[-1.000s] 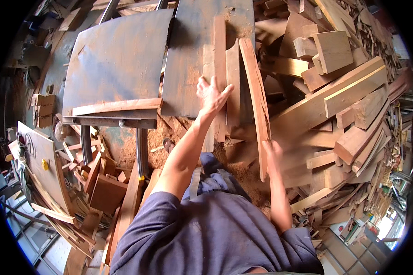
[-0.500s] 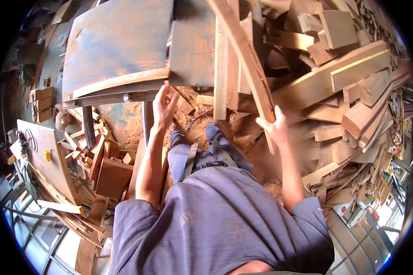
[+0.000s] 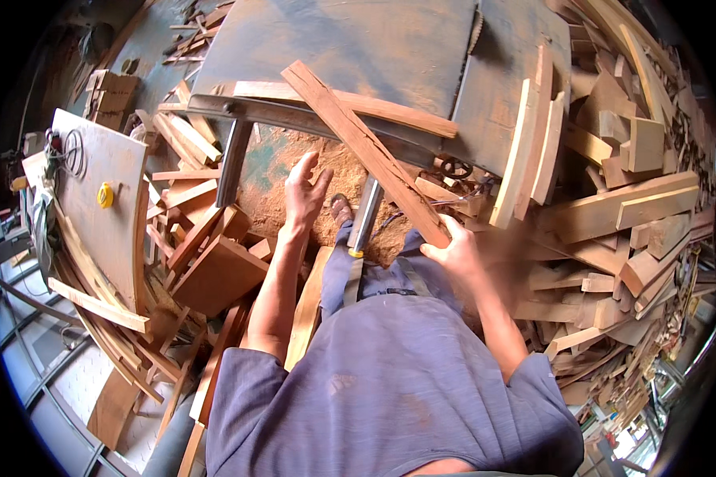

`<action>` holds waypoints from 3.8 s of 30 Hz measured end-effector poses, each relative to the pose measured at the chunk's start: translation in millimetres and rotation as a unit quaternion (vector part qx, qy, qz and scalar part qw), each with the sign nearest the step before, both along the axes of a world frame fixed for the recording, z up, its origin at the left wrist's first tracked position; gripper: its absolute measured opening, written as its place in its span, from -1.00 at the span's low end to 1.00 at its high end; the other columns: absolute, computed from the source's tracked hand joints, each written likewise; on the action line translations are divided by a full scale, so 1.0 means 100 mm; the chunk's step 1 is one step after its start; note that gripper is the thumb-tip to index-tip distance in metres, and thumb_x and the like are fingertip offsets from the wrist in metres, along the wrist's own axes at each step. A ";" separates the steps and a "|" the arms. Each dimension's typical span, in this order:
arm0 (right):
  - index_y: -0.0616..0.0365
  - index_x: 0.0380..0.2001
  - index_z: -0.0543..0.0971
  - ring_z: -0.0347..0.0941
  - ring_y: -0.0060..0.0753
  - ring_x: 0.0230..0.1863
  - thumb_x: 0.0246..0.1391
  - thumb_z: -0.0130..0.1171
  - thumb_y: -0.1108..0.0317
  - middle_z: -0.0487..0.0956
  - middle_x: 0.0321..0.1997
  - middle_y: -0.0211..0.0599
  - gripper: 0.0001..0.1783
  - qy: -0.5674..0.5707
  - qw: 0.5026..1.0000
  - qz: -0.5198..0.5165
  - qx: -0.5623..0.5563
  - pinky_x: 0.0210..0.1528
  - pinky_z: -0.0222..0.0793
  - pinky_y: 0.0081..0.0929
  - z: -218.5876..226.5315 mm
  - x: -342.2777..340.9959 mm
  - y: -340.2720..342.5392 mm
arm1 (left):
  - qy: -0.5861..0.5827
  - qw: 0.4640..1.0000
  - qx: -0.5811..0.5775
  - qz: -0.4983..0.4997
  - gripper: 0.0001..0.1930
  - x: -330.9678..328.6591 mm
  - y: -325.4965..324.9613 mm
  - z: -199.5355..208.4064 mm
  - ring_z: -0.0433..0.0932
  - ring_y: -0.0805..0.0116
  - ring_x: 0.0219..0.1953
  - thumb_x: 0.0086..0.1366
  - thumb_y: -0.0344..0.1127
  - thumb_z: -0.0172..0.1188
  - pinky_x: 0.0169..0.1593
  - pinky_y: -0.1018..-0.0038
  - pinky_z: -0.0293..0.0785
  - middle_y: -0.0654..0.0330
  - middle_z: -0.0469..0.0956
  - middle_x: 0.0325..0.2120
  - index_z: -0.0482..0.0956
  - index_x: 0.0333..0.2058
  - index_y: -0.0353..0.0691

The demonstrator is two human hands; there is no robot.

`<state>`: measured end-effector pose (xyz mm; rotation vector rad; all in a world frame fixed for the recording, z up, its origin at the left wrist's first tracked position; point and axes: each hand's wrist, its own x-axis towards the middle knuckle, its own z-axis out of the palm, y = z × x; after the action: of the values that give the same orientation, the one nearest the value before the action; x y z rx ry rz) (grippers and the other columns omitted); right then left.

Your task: The person uses a table saw to cut multiple pieces of wood. They pick up wooden planks from a pile, align them on the saw table, and push them through the blade to trim their length. The cut pieces are then placed into a separate pile on the right side of the workspace.

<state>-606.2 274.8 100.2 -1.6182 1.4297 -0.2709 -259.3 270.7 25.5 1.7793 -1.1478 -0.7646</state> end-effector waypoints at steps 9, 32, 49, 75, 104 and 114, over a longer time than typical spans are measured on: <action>0.26 -0.04 0.58 0.65 -0.30 -0.19 -0.13 0.50 0.09 0.70 -0.17 -0.11 -0.37 -0.082 0.974 -0.209 -0.033 -0.12 0.58 -0.30 0.09 0.33 0.07 | 0.010 0.993 0.119 0.026 -0.47 0.75 0.92 -0.38 0.63 0.14 0.08 0.29 -0.27 0.45 0.11 0.30 0.54 -0.07 0.66 0.02 0.55 0.17 -0.35; 0.05 0.25 0.52 0.44 0.11 0.23 0.10 0.36 0.02 0.47 0.22 0.02 -0.32 0.369 0.845 -0.350 -0.163 0.30 0.36 -0.03 -0.76 -1.53 -0.69 | -0.295 0.949 0.038 -0.103 -0.48 2.06 -0.84 -0.09 0.50 -0.13 0.16 0.19 -0.24 0.47 0.25 0.11 0.42 -0.11 0.58 0.08 0.56 0.06 -0.36; 0.21 0.22 0.53 0.43 -0.15 0.29 0.12 0.43 0.30 0.55 0.25 -0.12 -0.40 0.256 0.936 0.099 -0.219 0.30 0.47 -0.15 -0.78 2.70 -2.04 | -0.242 0.956 -0.035 -0.160 -0.65 3.00 -1.21 -0.12 0.62 -0.05 0.05 0.18 -0.38 0.43 0.19 0.14 0.51 -0.06 0.67 -0.02 0.63 -0.06 -0.33; 0.26 0.21 0.52 0.51 0.06 0.09 0.11 0.38 0.41 0.61 0.06 -0.05 -0.43 0.370 0.886 -0.011 -0.280 0.11 0.45 -0.10 0.20 1.16 -2.01 | 0.055 0.722 0.190 -0.663 -0.59 -0.49 -2.39 -0.32 0.57 -0.18 0.08 0.42 0.04 0.14 0.12 0.08 0.51 -0.09 0.64 -0.07 0.60 -0.11 -0.24; 0.17 0.13 0.58 0.49 -0.02 0.10 -0.12 0.46 0.52 0.59 0.05 -0.17 -0.36 0.228 0.952 0.106 -0.172 0.13 0.42 -0.12 -0.33 1.77 -2.10 | -0.097 0.980 0.092 -0.146 -0.77 2.40 -0.80 0.13 0.63 0.03 -0.19 0.13 -0.66 0.29 -0.09 0.22 0.58 0.05 0.64 -0.27 0.60 -0.24 -0.26; 0.20 0.09 0.61 0.50 -0.02 0.08 -0.14 0.46 0.53 0.60 0.03 -0.17 -0.39 0.205 0.957 0.109 -0.176 0.12 0.43 -0.12 -0.45 1.92 -2.21 | 0.021 0.920 0.036 -0.390 -0.74 1.56 -1.00 0.11 0.63 0.08 -0.16 0.11 -0.54 0.38 -0.09 0.26 0.58 0.10 0.67 -0.16 0.62 -0.19 -0.25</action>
<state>-414.2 54.2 54.9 -2.2049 1.5510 -0.0609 -103.5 170.3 36.9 1.3157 -1.8451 -1.3033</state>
